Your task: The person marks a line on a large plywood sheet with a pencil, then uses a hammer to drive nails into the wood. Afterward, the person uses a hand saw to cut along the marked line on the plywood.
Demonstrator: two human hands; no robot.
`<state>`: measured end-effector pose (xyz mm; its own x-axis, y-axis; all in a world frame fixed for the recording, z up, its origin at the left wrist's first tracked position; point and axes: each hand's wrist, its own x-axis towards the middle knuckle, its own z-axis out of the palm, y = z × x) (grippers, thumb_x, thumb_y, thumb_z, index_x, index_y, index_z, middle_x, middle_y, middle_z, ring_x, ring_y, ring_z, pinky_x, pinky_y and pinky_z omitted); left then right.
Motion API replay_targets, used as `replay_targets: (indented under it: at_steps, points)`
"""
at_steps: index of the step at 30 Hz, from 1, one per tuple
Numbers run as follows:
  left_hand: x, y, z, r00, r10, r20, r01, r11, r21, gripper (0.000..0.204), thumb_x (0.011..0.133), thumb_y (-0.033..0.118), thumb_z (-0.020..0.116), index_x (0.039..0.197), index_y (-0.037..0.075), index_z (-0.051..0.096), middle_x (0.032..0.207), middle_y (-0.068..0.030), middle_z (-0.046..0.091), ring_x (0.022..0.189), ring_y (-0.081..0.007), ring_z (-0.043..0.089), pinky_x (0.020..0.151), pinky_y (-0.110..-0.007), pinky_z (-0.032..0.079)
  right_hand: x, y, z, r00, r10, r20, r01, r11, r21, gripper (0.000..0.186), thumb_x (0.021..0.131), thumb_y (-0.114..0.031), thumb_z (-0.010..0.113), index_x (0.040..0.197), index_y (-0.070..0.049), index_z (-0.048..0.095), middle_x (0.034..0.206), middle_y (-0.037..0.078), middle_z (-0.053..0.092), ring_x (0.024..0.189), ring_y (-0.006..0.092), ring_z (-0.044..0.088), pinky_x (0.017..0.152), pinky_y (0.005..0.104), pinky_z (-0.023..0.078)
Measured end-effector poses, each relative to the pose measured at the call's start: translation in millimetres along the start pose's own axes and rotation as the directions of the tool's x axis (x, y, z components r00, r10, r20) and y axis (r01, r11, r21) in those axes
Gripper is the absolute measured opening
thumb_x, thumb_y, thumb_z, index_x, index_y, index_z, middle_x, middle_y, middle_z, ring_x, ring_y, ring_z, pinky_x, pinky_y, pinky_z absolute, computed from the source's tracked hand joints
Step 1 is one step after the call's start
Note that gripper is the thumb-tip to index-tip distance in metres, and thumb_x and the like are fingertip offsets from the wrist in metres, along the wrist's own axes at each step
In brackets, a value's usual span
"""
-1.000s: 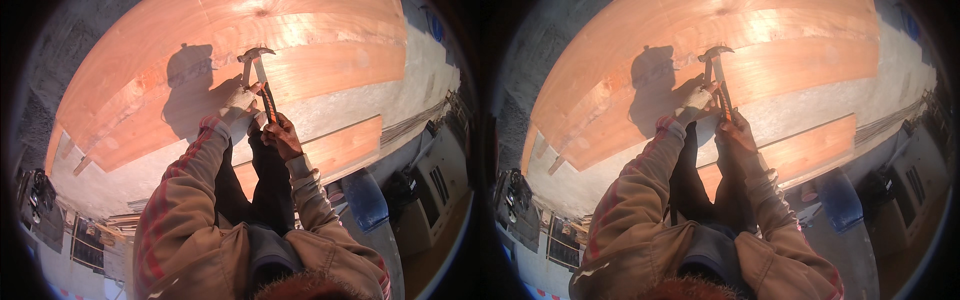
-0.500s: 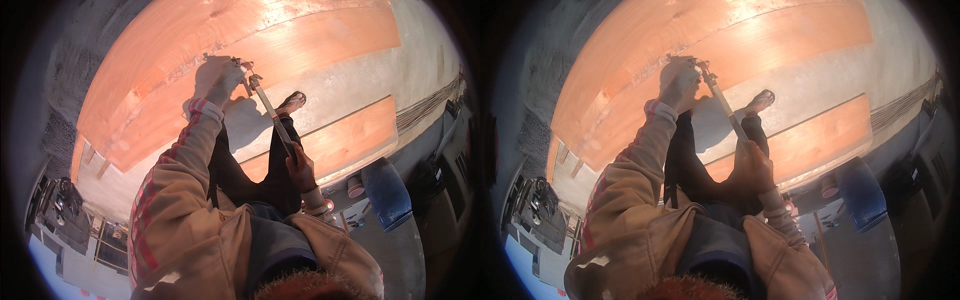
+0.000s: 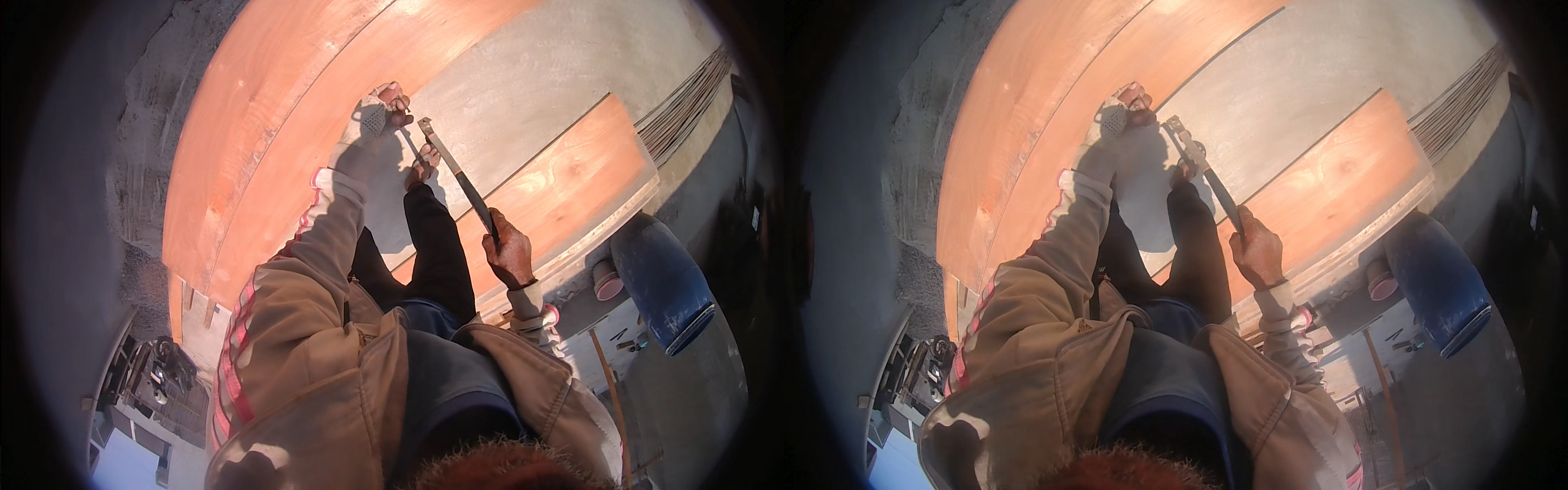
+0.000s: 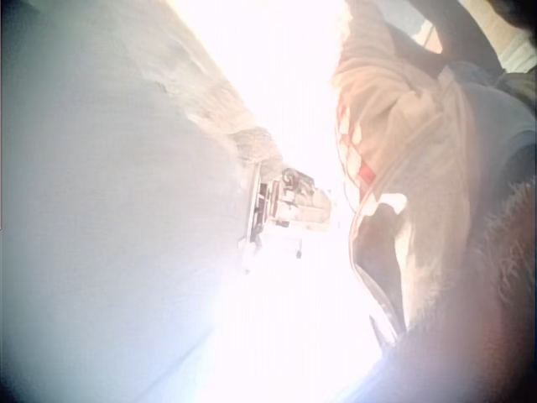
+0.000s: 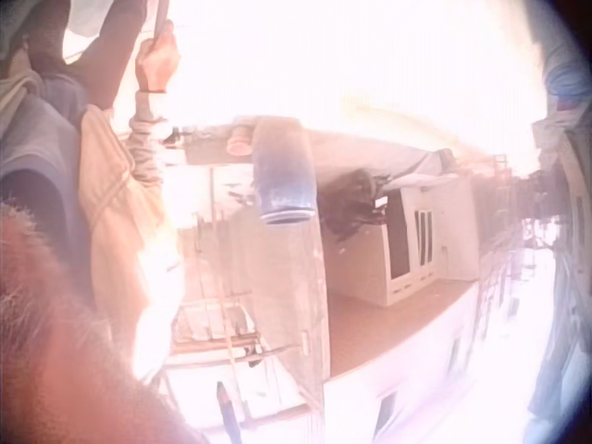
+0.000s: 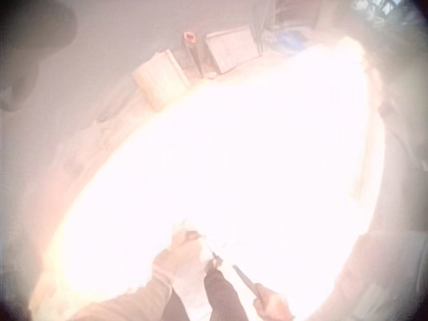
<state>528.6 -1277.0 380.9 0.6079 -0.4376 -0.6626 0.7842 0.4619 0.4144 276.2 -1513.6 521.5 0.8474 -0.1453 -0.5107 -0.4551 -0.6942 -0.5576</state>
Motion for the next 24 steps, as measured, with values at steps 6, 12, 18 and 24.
replay_targets:
  at_steps: [6,12,18,24]
  points:
    - [45,19,114,0.981,0.143,0.132,-0.151,0.987,0.059,0.019,0.1,0.024,0.07,0.094,0.008,0.062,0.085,-0.0088,0.066,0.061,-0.0159,0.064,0.059,-0.036,0.058,8,50,-40,0.981,0.192,-0.033,-0.191,0.981,0.045,0.044,0.088,-0.019,0.062,0.13,-0.009,0.059,0.087,0.023,0.07,0.08,0.0461,0.069,0.068,0.0545,0.054]
    - [111,49,153,0.987,-0.105,0.12,0.11,0.993,-0.035,0.014,0.1,0.016,0.068,0.099,0.004,0.06,0.087,-0.0125,0.068,0.081,-0.031,0.074,0.075,-0.049,0.065,45,82,-78,0.866,0.423,0.268,-0.498,0.669,0.552,0.033,0.092,-0.013,0.064,0.123,-0.002,0.061,0.075,0.003,0.062,0.06,0.0129,0.061,0.052,0.03,0.054]
    - [165,79,173,0.975,-0.186,0.125,0.183,0.982,0.037,0.015,0.098,0.015,0.069,0.106,0.006,0.06,0.093,-0.0137,0.07,0.075,-0.0258,0.072,0.07,-0.042,0.063,124,48,-145,0.842,0.428,0.33,-0.537,0.602,0.59,0.032,0.094,-0.011,0.063,0.123,0.001,0.06,0.082,0.003,0.062,0.064,0.0093,0.059,0.052,0.0261,0.052]
    - [213,102,176,0.975,-0.187,0.12,0.167,0.973,0.158,0.013,0.101,0.015,0.064,0.11,0.005,0.061,0.091,-0.0094,0.068,0.065,-0.0155,0.062,0.056,-0.032,0.052,226,21,-218,0.876,0.404,0.264,-0.481,0.689,0.542,0.039,0.092,-0.012,0.063,0.126,0.006,0.061,0.079,0.005,0.062,0.058,0.0122,0.06,0.05,0.0265,0.048]
